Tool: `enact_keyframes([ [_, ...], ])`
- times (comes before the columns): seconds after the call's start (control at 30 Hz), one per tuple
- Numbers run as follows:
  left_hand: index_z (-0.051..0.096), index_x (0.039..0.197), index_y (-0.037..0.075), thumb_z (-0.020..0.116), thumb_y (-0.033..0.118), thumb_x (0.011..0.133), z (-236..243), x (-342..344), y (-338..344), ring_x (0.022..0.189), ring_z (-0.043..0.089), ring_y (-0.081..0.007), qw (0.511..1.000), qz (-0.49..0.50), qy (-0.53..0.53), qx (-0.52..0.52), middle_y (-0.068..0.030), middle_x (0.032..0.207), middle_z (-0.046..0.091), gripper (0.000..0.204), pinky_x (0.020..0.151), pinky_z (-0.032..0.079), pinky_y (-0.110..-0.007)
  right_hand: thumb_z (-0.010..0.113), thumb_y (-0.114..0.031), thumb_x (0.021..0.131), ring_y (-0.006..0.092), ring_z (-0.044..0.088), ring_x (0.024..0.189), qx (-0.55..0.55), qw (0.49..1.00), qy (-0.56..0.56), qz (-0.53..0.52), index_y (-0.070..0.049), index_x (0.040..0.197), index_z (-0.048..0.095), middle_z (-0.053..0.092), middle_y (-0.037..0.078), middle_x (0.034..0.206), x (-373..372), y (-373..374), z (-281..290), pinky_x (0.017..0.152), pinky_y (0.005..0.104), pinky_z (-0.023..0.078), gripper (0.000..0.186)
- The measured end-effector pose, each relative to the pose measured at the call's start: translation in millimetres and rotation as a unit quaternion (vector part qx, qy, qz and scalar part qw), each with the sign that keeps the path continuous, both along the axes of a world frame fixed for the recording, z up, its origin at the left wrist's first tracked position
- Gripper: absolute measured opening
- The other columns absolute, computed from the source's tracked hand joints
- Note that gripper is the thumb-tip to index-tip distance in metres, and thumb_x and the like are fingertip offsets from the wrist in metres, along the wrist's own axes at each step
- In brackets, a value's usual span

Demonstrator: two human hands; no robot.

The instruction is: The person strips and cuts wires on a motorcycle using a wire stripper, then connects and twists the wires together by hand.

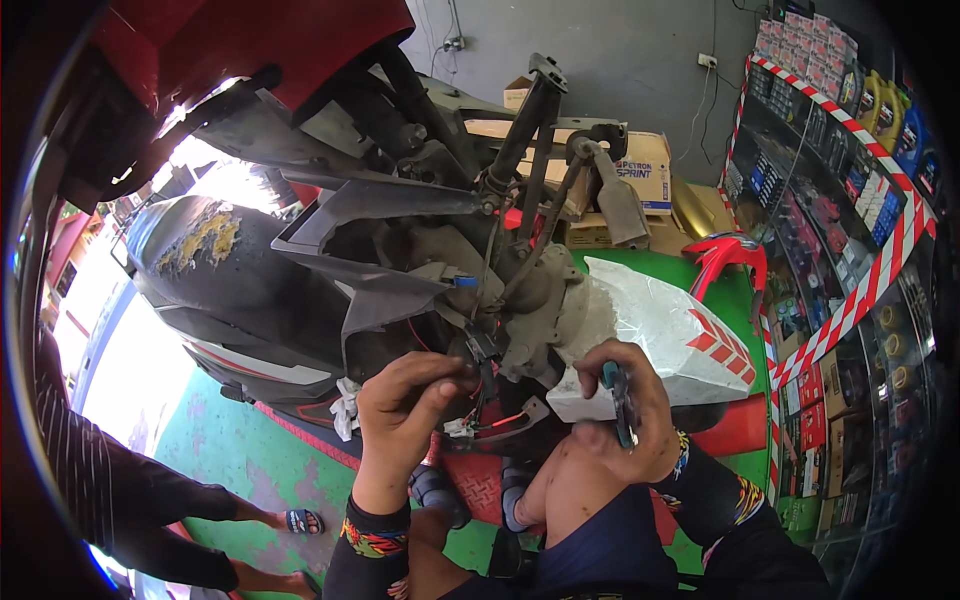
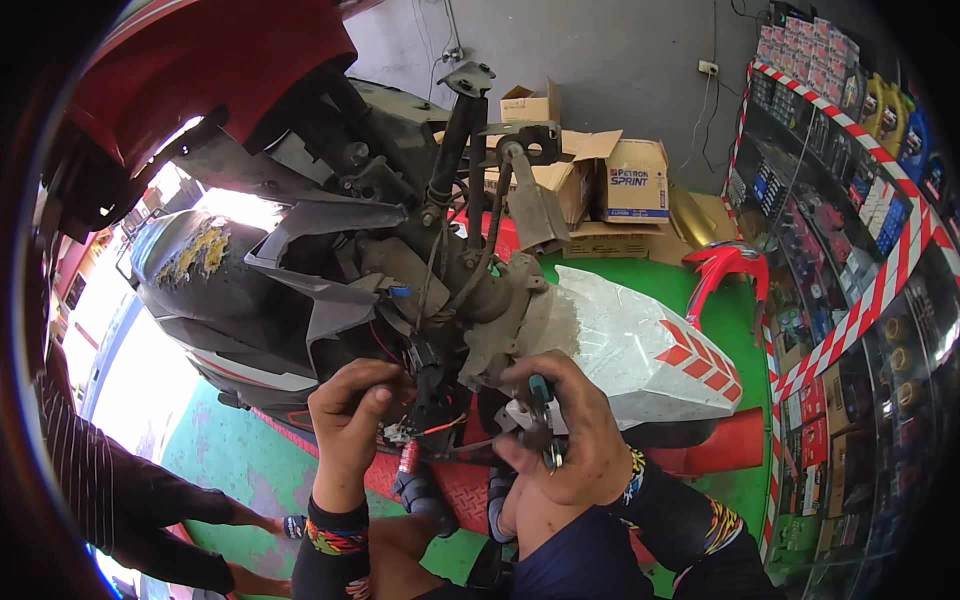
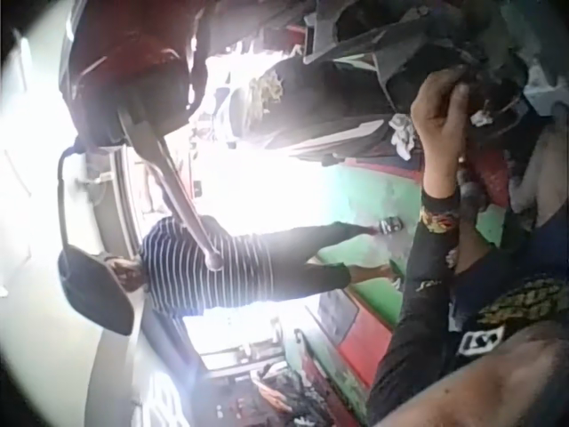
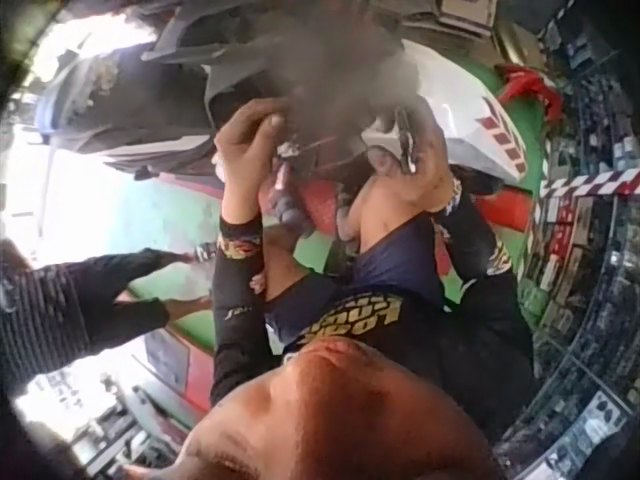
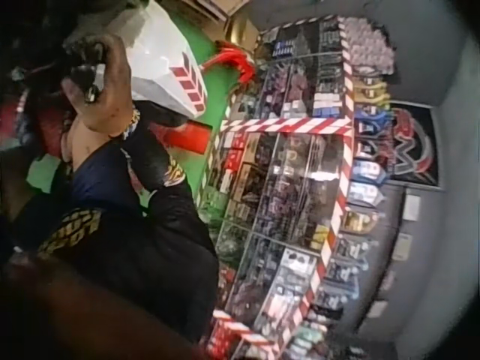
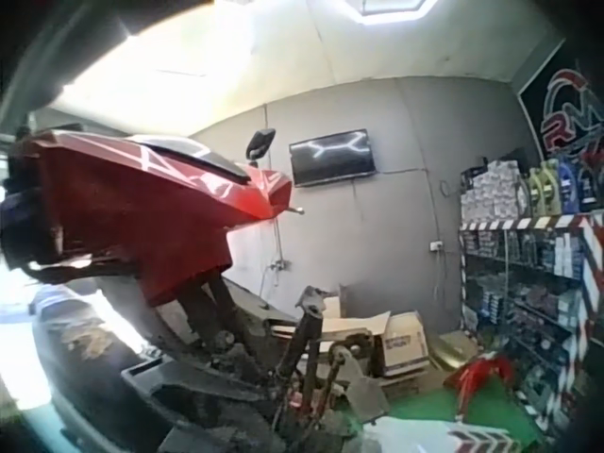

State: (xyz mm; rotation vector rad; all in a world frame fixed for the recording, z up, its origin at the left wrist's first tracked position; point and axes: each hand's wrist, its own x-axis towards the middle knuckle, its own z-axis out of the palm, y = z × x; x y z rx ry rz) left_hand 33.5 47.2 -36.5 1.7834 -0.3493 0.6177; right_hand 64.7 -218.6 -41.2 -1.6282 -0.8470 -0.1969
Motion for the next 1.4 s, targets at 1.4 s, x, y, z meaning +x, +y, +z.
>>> enact_keyframes([
  [1.4, 0.069, 0.098, -0.006, 0.071, 0.000, 0.092, 16, -15, -33, 0.081, 0.065, -0.0119, 0.985, 0.053, 0.086, -0.140, -0.0067, 0.096, 0.068, 0.008, 0.074, 0.052, -0.025, 0.086, -0.051, 0.071, 0.0347, 0.053, 0.124, -0.463, 0.858, -0.115, -0.191, -0.001, 0.129, 0.065, 0.061, 0.015, 0.123, 82, -61, 28, 0.107, 0.0448, 0.040, 0.079],
])
